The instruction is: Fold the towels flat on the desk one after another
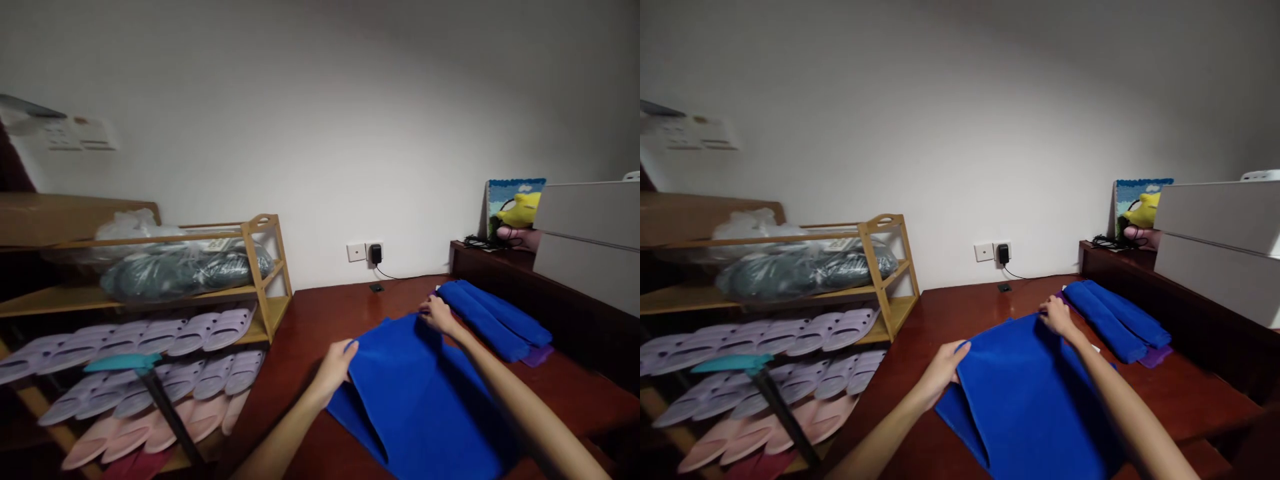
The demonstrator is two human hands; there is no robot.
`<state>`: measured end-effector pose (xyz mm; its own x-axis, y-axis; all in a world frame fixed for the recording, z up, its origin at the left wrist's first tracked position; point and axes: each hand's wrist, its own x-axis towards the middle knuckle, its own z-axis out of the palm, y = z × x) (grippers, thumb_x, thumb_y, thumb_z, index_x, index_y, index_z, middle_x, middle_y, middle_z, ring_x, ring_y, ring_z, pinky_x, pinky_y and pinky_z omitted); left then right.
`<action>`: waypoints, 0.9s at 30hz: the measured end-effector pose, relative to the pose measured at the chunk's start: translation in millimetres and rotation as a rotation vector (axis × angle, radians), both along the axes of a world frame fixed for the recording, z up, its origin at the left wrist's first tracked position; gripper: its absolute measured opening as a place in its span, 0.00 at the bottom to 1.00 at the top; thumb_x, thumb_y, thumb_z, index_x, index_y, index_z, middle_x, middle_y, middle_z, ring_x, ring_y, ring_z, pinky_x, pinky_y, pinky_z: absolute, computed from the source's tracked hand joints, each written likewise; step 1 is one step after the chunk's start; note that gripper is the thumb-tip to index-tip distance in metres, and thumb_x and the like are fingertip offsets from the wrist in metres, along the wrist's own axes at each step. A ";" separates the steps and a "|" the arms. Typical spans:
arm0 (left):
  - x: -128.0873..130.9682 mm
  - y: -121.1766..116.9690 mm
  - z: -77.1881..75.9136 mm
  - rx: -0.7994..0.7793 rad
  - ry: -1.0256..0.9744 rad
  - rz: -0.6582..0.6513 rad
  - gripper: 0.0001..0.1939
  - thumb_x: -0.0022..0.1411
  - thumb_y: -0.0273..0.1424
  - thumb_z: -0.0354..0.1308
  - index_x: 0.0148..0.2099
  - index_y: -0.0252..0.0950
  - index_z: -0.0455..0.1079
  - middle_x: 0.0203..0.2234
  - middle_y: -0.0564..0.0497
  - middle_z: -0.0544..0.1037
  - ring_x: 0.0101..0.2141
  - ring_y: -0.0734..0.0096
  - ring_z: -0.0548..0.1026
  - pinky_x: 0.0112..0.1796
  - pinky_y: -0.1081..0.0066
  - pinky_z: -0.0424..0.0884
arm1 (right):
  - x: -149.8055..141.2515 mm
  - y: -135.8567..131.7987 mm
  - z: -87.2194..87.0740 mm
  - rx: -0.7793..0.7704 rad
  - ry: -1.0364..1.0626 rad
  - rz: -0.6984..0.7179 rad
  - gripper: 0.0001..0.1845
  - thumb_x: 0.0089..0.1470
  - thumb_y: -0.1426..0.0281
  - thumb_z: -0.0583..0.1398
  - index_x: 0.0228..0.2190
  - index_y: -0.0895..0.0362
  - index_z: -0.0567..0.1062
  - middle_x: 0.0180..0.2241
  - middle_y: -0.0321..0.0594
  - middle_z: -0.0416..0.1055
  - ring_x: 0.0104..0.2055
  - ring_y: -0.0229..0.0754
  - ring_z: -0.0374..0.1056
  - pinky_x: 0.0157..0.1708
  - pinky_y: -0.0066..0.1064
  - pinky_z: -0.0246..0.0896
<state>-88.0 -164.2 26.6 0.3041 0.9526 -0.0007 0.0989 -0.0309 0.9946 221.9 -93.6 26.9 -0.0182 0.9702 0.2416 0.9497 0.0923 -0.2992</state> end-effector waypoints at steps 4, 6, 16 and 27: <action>-50.4 18.5 -16.1 0.019 0.074 0.158 0.28 0.49 0.55 0.55 0.36 0.32 0.69 0.18 0.56 0.68 0.19 0.71 0.69 0.19 0.72 0.68 | -84.1 30.9 4.5 -0.025 -0.035 0.004 0.14 0.52 0.72 0.53 0.37 0.60 0.77 0.43 0.55 0.71 0.51 0.54 0.63 0.50 0.42 0.52; -73.9 24.5 -25.5 0.045 0.133 0.214 0.29 0.50 0.56 0.53 0.36 0.32 0.69 0.16 0.56 0.67 0.17 0.71 0.69 0.19 0.70 0.68 | -125.7 41.8 3.4 -0.047 -0.016 0.012 0.17 0.55 0.73 0.50 0.39 0.62 0.76 0.41 0.56 0.73 0.48 0.52 0.67 0.47 0.40 0.55; -148.0 23.5 -40.6 0.394 1.168 0.355 0.18 0.58 0.28 0.48 0.49 0.36 0.70 0.39 0.44 0.76 0.44 0.56 0.72 0.43 0.62 0.65 | -154.0 5.8 -7.9 -0.097 0.081 0.292 0.33 0.56 0.65 0.53 0.62 0.54 0.51 0.55 0.46 0.65 0.56 0.46 0.61 0.53 0.37 0.53; -37.7 90.1 -34.0 0.628 1.063 -0.296 0.27 0.69 0.39 0.35 0.67 0.38 0.45 0.66 0.49 0.45 0.64 0.66 0.41 0.60 0.60 0.43 | -3.1 -147.6 -111.9 -0.088 -0.126 -0.312 0.44 0.50 0.40 0.45 0.61 0.49 0.54 0.63 0.48 0.49 0.64 0.64 0.42 0.54 0.64 0.43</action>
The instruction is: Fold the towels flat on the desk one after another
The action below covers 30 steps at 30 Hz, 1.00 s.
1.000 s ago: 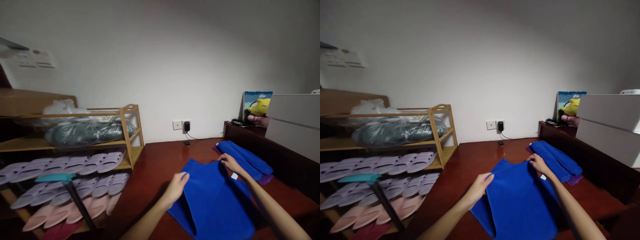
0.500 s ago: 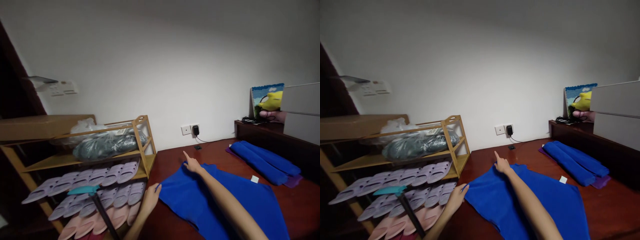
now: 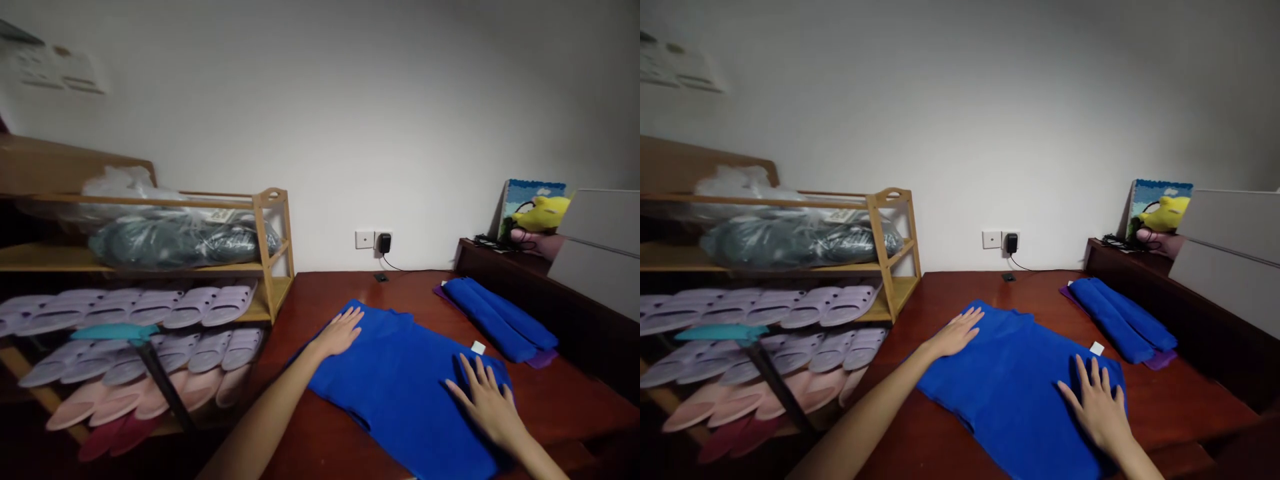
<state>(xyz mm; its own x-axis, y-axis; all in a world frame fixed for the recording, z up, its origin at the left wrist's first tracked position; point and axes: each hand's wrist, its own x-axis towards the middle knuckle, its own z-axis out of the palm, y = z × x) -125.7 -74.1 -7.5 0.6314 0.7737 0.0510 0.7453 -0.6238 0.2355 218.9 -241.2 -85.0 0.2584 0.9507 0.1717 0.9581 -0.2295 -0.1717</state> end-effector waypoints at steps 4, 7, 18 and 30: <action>-0.7 8.4 -15.0 -0.054 0.027 0.025 0.30 0.68 0.46 0.36 0.67 0.37 0.46 0.65 0.44 0.45 0.64 0.62 0.41 0.60 0.55 0.40 | 3.9 -8.4 -1.8 -0.021 -0.029 -0.038 0.47 0.49 0.38 0.44 0.62 0.52 0.52 0.64 0.48 0.45 0.66 0.59 0.35 0.59 0.58 0.38; -20.8 -8.9 -18.4 -0.078 0.075 0.092 0.35 0.66 0.49 0.36 0.67 0.34 0.44 0.65 0.42 0.41 0.64 0.60 0.39 0.60 0.54 0.39 | 21.2 -3.8 8.3 -0.055 0.022 0.100 0.43 0.51 0.40 0.45 0.62 0.48 0.51 0.65 0.41 0.42 0.66 0.53 0.32 0.62 0.54 0.35; -112.0 -104.4 -32.8 0.101 0.235 0.560 0.33 0.64 0.46 0.39 0.66 0.33 0.49 0.64 0.44 0.47 0.63 0.58 0.47 0.59 0.54 0.47 | 91.9 56.9 32.6 -0.034 0.129 0.444 0.35 0.57 0.47 0.44 0.62 0.44 0.49 0.65 0.34 0.41 0.66 0.47 0.39 0.63 0.48 0.39; -138.7 -102.7 -39.2 0.108 0.158 0.552 0.33 0.63 0.48 0.41 0.66 0.37 0.50 0.64 0.46 0.49 0.63 0.60 0.48 0.58 0.54 0.51 | 157.4 90.7 16.8 0.042 0.278 0.230 0.38 0.55 0.43 0.44 0.61 0.48 0.55 0.63 0.37 0.48 0.63 0.50 0.49 0.62 0.45 0.45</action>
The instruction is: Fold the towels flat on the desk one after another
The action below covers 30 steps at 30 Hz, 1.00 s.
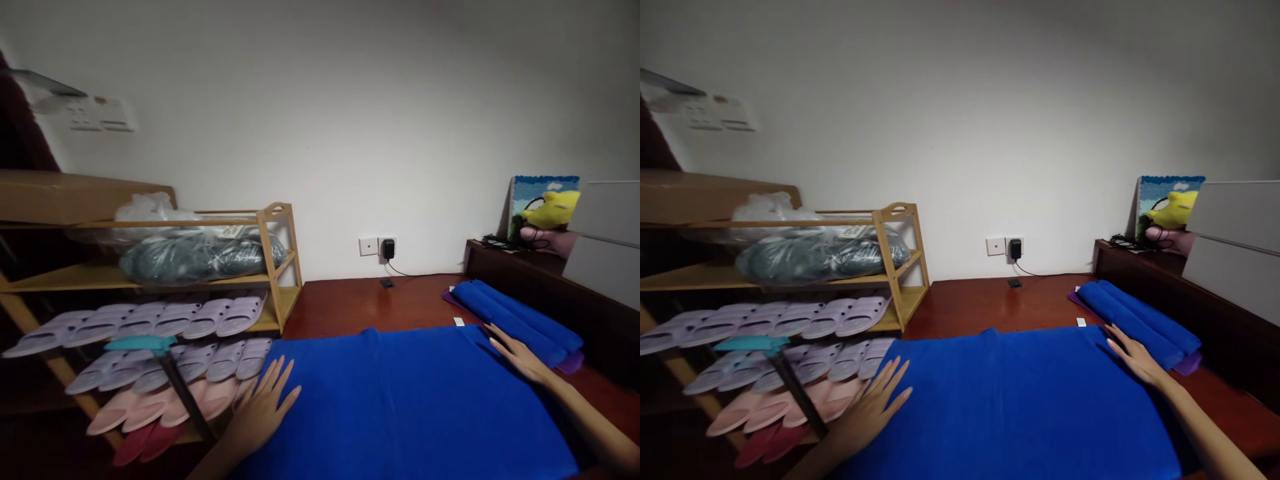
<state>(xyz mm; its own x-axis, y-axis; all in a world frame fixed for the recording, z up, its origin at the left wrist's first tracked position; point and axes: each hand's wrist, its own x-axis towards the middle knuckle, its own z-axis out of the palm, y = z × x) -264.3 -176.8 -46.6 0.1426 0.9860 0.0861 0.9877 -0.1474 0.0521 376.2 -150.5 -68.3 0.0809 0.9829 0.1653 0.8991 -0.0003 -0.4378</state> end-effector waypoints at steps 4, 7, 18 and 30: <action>-0.4 2.3 0.9 0.051 0.044 -0.008 0.33 0.63 0.47 0.41 0.65 0.38 0.52 0.64 0.45 0.50 0.63 0.57 0.49 0.58 0.50 0.49 | -16.3 6.1 10.6 0.016 -0.091 -0.002 0.41 0.53 0.42 0.45 0.58 0.56 0.62 0.60 0.46 0.56 0.62 0.51 0.52 0.61 0.43 0.47; 6.6 10.1 3.9 0.115 0.040 -0.122 0.30 0.65 0.43 0.39 0.66 0.38 0.51 0.63 0.47 0.52 0.63 0.60 0.50 0.59 0.52 0.48 | -48.3 3.7 15.1 0.054 -0.156 0.084 0.38 0.56 0.44 0.42 0.59 0.53 0.59 0.62 0.42 0.52 0.64 0.47 0.46 0.62 0.44 0.42; 23.4 34.0 13.0 0.004 0.077 -0.070 0.31 0.65 0.44 0.39 0.66 0.38 0.50 0.64 0.46 0.51 0.63 0.59 0.48 0.58 0.52 0.49 | -42.4 -14.1 7.3 -0.153 -0.217 -0.023 0.41 0.53 0.40 0.39 0.60 0.48 0.56 0.65 0.41 0.45 0.66 0.46 0.37 0.62 0.49 0.38; 11.1 52.4 2.7 -0.006 -0.011 -0.044 0.34 0.64 0.48 0.40 0.66 0.36 0.48 0.64 0.43 0.49 0.63 0.55 0.46 0.57 0.48 0.51 | -28.0 20.9 0.2 -0.113 -0.254 0.045 0.41 0.54 0.41 0.41 0.61 0.49 0.53 0.65 0.39 0.41 0.67 0.46 0.34 0.62 0.46 0.39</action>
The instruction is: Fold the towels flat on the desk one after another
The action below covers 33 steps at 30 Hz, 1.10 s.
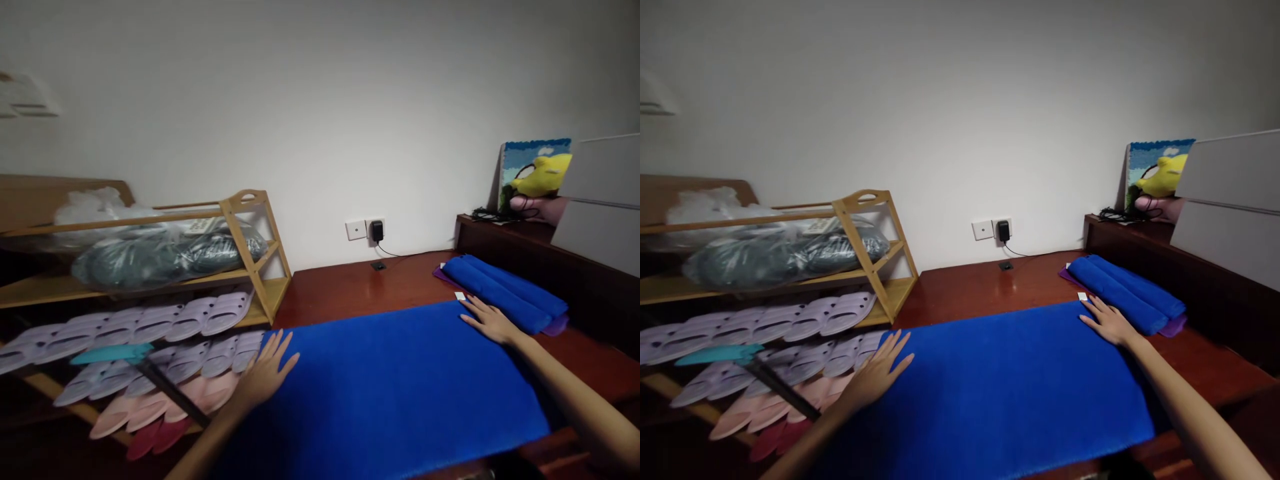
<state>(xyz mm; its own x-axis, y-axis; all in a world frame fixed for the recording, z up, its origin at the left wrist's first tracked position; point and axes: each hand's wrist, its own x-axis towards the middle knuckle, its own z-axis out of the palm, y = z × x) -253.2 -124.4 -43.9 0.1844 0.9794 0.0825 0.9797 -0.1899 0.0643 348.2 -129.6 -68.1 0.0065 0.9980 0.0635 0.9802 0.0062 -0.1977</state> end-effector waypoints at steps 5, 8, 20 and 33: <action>-4.5 -11.7 3.1 0.081 0.027 0.005 0.30 0.67 0.42 0.37 0.67 0.38 0.45 0.65 0.45 0.48 0.64 0.57 0.44 0.58 0.47 0.46 | -6.0 -21.5 8.3 0.046 0.019 -0.022 0.38 0.56 0.43 0.39 0.62 0.47 0.50 0.65 0.38 0.42 0.66 0.48 0.36 0.62 0.48 0.40; -16.9 -16.6 -3.8 0.037 -0.008 -0.053 0.31 0.67 0.44 0.37 0.67 0.37 0.45 0.65 0.44 0.48 0.64 0.56 0.45 0.57 0.51 0.49 | -12.4 -47.0 6.1 0.005 -0.015 -0.020 0.38 0.55 0.42 0.41 0.62 0.43 0.49 0.65 0.36 0.41 0.66 0.51 0.35 0.61 0.51 0.39; -17.7 -2.7 -5.3 -0.012 -0.009 -0.050 0.32 0.66 0.46 0.38 0.67 0.36 0.48 0.65 0.42 0.48 0.64 0.57 0.44 0.57 0.54 0.52 | -5.9 -40.8 -2.0 0.007 -0.057 -0.014 0.38 0.54 0.42 0.42 0.62 0.44 0.50 0.65 0.37 0.40 0.67 0.49 0.34 0.62 0.50 0.38; -28.5 -94.4 -9.8 0.108 -0.025 -0.187 0.33 0.64 0.48 0.44 0.67 0.45 0.43 0.65 0.50 0.47 0.63 0.54 0.48 0.58 0.51 0.53 | 0.7 -135.1 -17.9 0.066 -0.017 -0.025 0.38 0.54 0.44 0.47 0.62 0.38 0.43 0.66 0.27 0.37 0.66 0.51 0.37 0.63 0.49 0.40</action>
<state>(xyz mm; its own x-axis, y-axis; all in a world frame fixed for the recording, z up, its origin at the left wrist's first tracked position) -281.8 -218.8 -53.7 0.3588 0.9135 0.1917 0.9251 -0.3753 0.0573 349.0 -264.7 -86.0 0.0298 0.9911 0.1298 0.9834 -0.0058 -0.1812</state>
